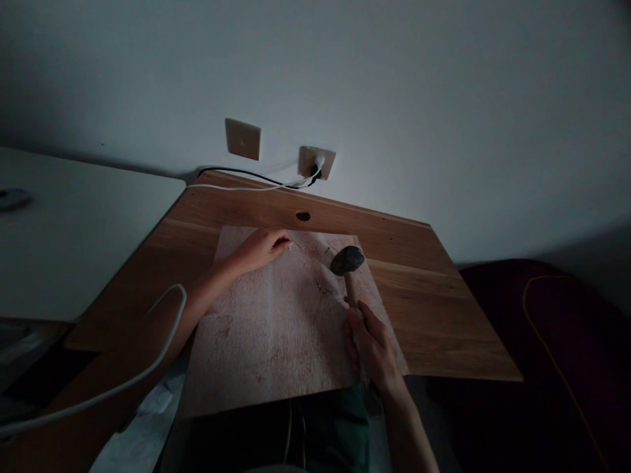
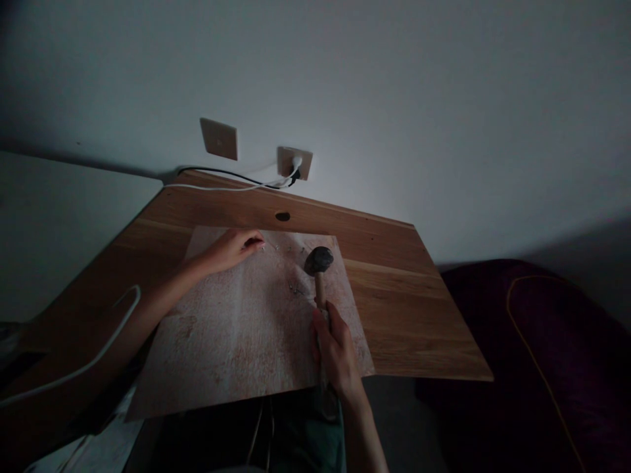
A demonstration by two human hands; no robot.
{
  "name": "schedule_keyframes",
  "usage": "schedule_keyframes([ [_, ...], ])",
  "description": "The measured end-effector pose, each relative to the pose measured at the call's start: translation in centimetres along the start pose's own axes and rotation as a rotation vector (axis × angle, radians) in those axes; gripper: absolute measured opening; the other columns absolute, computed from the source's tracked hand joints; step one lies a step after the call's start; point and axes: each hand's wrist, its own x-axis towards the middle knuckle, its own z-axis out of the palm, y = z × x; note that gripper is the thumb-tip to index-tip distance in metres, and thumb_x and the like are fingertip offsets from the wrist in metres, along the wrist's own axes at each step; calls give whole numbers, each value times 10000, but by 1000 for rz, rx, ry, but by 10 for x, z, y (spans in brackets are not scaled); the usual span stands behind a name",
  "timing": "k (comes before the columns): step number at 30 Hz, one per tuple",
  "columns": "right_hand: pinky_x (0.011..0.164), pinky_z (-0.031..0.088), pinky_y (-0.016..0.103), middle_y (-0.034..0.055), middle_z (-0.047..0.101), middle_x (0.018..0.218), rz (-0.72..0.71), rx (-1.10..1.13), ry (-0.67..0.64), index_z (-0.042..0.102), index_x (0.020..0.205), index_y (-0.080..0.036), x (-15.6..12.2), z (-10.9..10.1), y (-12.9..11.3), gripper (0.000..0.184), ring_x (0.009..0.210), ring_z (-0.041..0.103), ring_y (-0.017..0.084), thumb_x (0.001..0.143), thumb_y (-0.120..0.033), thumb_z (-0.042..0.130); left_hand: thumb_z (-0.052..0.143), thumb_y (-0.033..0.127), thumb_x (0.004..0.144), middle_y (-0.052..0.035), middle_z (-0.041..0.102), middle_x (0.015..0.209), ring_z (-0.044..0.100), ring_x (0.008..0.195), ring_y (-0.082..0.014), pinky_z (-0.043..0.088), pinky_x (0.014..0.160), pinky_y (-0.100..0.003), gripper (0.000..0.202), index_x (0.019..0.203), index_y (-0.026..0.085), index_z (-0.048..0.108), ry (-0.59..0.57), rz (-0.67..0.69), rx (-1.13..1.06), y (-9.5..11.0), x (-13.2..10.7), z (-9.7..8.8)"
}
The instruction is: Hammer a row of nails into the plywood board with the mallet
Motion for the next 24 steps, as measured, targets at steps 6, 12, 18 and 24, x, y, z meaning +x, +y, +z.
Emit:
schedule_keyframes([
  [6, 339, 384, 204, -91, 485, 520, -35, -11, -14, 599, 978, -233, 2, -1, 2, 479, 383, 410, 99, 957, -710, 608, 642, 250, 969, -12, 703, 769, 632, 699, -153, 421, 677, -275, 107, 900, 187, 694, -44, -21, -50, -1, 10, 1],
  [12, 334, 381, 185, -84, 499, 574, -44, 9, -8, 599, 967, -227, 2, 0, 2, 481, 400, 428, 89, 942, -707, 629, 631, 246, 973, 15, 660, 715, 572, 645, -131, 390, 661, -265, 127, 879, 185, 691, 20, -19, -47, 0, 6, 4],
  [18, 326, 366, 192, -91, 478, 532, -43, -1, 15, 584, 945, -236, 1, 2, -1, 478, 385, 399, 96, 942, -713, 615, 589, 280, 1006, 19, 623, 699, 540, 628, -126, 369, 638, -262, 198, 854, 178, 665, 30, -43, -45, 2, 7, 3],
  [24, 327, 374, 190, -90, 471, 558, -54, 8, -12, 580, 934, -237, 2, 1, 0, 471, 386, 403, 89, 950, -707, 610, 740, 367, 941, 5, 651, 774, 585, 700, -139, 420, 672, -265, 198, 902, 181, 687, 9, -38, -77, 5, 5, 3],
])
